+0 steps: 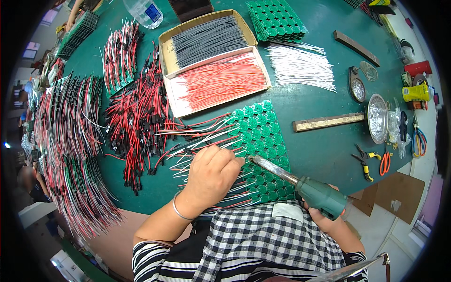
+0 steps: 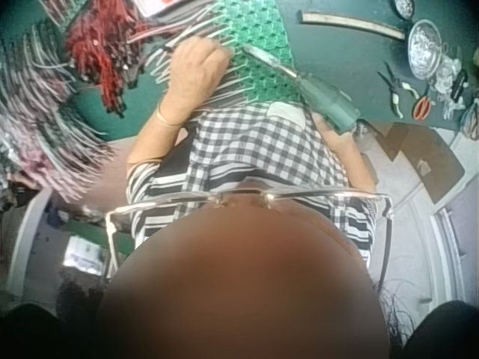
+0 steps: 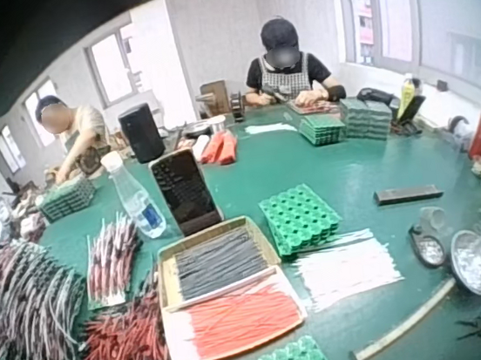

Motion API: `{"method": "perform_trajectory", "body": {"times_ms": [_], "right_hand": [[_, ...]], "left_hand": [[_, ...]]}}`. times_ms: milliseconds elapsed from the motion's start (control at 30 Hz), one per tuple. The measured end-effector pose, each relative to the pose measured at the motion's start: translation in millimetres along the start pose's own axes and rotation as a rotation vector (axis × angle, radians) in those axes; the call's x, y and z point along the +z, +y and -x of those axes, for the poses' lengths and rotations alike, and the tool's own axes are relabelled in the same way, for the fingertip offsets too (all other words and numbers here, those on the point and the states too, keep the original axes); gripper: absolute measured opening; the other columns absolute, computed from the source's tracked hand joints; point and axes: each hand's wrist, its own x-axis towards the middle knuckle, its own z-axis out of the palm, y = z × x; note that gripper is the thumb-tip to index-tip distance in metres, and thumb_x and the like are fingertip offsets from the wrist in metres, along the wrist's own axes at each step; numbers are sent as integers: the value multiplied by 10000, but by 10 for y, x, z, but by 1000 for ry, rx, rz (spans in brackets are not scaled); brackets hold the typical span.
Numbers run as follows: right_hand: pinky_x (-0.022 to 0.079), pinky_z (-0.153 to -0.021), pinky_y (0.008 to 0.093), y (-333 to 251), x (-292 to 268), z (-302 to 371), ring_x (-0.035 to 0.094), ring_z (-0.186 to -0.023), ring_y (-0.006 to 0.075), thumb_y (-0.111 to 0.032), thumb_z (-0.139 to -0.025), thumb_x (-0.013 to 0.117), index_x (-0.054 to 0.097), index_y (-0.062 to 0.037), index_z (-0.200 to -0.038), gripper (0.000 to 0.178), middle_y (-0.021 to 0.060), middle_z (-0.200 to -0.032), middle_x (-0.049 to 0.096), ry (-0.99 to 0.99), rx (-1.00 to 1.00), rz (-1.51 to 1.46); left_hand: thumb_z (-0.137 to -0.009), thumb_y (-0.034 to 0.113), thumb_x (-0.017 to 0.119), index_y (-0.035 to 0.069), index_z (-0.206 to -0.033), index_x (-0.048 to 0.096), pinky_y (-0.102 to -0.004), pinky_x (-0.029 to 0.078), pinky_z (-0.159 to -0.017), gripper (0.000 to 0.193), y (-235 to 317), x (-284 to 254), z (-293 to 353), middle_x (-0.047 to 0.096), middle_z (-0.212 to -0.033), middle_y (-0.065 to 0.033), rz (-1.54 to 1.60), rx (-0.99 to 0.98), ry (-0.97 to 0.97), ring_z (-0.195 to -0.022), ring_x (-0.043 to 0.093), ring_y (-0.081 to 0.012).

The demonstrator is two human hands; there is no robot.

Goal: The person solders wires onto a set of electronic circuit boards using a soldering iron and solder wire.

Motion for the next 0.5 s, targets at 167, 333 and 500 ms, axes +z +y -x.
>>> {"method": "perform_trajectory", "body": {"times_ms": [167,333,500], "right_hand": [[459,-764,375,17,27,4,624,-778,254,-262,-869,595,664,-91,-884,185,43,-821,658,36,-89,137],[466,-735,368,35,-24,41,624,-753,242,-306,-899,578,657,-60,-952,264,51,-810,660,8,-173,266],[502,-713,334,31,110,178,628,-706,179,-283,-917,587,545,35,-1191,422,91,-917,659,155,155,-303]], "left_hand": [[-690,54,750,87,-873,649,-357,439,-644,212,-1,-2,-5,546,-789,-45,-6,-4,-13,-708,536,-233],[-694,57,747,86,-863,648,-355,439,-644,198,-1,-7,2,546,-788,-45,-8,-5,-10,-708,537,-230],[-701,61,746,85,-852,645,-350,439,-643,183,-6,16,-7,546,-780,-44,-26,8,4,-712,542,-227]]}}
